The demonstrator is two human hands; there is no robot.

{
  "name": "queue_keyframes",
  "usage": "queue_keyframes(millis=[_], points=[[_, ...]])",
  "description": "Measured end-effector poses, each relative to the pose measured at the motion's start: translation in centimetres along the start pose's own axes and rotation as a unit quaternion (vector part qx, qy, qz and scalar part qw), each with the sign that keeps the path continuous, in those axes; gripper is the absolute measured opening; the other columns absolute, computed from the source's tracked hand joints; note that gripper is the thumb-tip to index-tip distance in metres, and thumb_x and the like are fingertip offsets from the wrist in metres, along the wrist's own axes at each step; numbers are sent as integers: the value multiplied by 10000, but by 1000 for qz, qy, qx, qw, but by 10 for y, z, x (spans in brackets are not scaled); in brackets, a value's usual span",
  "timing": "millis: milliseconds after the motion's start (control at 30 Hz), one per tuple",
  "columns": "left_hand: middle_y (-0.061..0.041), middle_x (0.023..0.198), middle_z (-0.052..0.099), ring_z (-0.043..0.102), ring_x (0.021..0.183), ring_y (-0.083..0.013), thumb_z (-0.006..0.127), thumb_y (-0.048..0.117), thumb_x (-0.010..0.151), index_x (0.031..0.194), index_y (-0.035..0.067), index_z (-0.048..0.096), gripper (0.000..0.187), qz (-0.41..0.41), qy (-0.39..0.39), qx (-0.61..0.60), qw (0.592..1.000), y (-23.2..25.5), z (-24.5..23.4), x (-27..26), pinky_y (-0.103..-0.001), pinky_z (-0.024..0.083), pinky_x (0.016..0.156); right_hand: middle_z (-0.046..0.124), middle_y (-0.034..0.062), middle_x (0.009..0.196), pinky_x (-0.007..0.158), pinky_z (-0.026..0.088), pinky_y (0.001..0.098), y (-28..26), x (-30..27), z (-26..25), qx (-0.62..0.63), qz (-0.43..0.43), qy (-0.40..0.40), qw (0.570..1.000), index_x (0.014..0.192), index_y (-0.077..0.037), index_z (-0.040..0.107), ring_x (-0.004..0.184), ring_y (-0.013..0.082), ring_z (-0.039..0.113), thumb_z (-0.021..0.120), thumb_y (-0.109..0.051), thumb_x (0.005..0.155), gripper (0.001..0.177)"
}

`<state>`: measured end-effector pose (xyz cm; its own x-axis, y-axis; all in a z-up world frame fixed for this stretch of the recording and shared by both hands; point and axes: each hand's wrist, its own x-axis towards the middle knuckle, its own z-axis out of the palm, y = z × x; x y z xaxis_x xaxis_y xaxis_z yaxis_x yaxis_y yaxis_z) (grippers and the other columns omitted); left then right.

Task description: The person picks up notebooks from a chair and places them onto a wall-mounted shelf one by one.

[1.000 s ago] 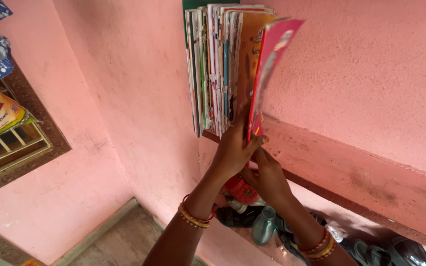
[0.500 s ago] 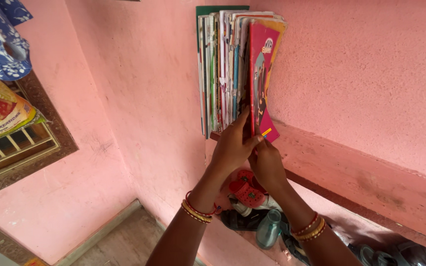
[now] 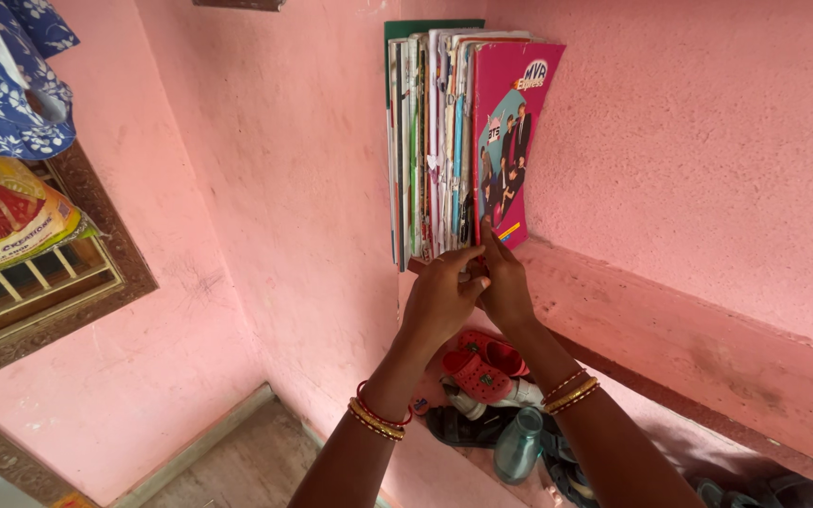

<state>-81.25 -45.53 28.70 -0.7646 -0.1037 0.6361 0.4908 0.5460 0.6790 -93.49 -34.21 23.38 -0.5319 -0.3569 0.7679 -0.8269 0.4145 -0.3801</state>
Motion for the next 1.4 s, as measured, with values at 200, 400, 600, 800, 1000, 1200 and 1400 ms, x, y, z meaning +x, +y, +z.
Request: queue_keyframes(millis=[200, 400, 600, 800, 1000, 1200, 1400], points=[[-148, 1205, 689, 754, 999, -263, 722, 114, 876, 1315, 74, 634, 450, -51, 9, 7, 999, -16, 7, -1, -370, 600, 848, 494, 304, 1489, 773, 616, 359, 0, -2, -1, 3, -40, -8, 999, 1582, -85, 326, 931, 312, 743, 824, 5, 704, 1014], [-135, 1270, 669, 692, 1048, -341, 699, 78, 867, 1214, 96, 681, 348, -17, 88, 59, 994, -21, 14, -7, -428, 567, 860, 520, 318, 1452, 745, 613, 380, -10, -3, -3, -10, -35, 10, 999, 1564, -63, 365, 888, 328, 745, 801, 18, 718, 955], [-124, 1234, 712, 710, 1017, -332, 674, 72, 872, 1203, 126, 692, 336, -37, 97, 79, 991, -25, 20, -10, -445, 570, 831, 701, 227, 1189, 704, 611, 374, -15, -5, -5, -11, -3, -8, 1000, 1594, -52, 364, 850, 289, 762, 720, 46, 775, 898], [-138, 975, 741, 712, 922, -345, 661, 92, 886, 1178, 176, 715, 308, -79, 91, 179, 976, -27, 30, -10, -486, 567, 749, 695, 251, 1122, 655, 597, 397, -18, -5, -6, -33, -10, -8, 999, 1570, -33, 355, 759, 314, 733, 710, 47, 716, 928], [-115, 894, 747, 704, 906, -351, 672, 59, 812, 1016, 135, 712, 221, -47, 91, 220, 970, -40, 38, -10, -467, 571, 713, 710, 239, 1055, 635, 583, 420, -22, -8, -8, -25, 6, -16, 1000, 1575, -33, 359, 739, 341, 727, 676, 68, 710, 926], [-106, 855, 741, 714, 832, -337, 674, 83, 822, 1014, 185, 720, 222, -61, 81, 226, 969, -41, 37, -10, -472, 553, 675, 729, 190, 859, 623, 570, 425, -22, -8, -10, -26, -3, -12, 1000, 1546, -60, 426, 709, 343, 725, 701, 34, 720, 875], [-118, 809, 741, 712, 737, -359, 652, 132, 886, 1050, 225, 727, 203, -74, 88, 192, 975, -40, 37, -13, -494, 544, 615, 718, 183, 773, 595, 567, 422, -23, -6, -13, -30, -9, -17, 999, 1509, -56, 468, 643, 340, 716, 708, 23, 693, 854]])
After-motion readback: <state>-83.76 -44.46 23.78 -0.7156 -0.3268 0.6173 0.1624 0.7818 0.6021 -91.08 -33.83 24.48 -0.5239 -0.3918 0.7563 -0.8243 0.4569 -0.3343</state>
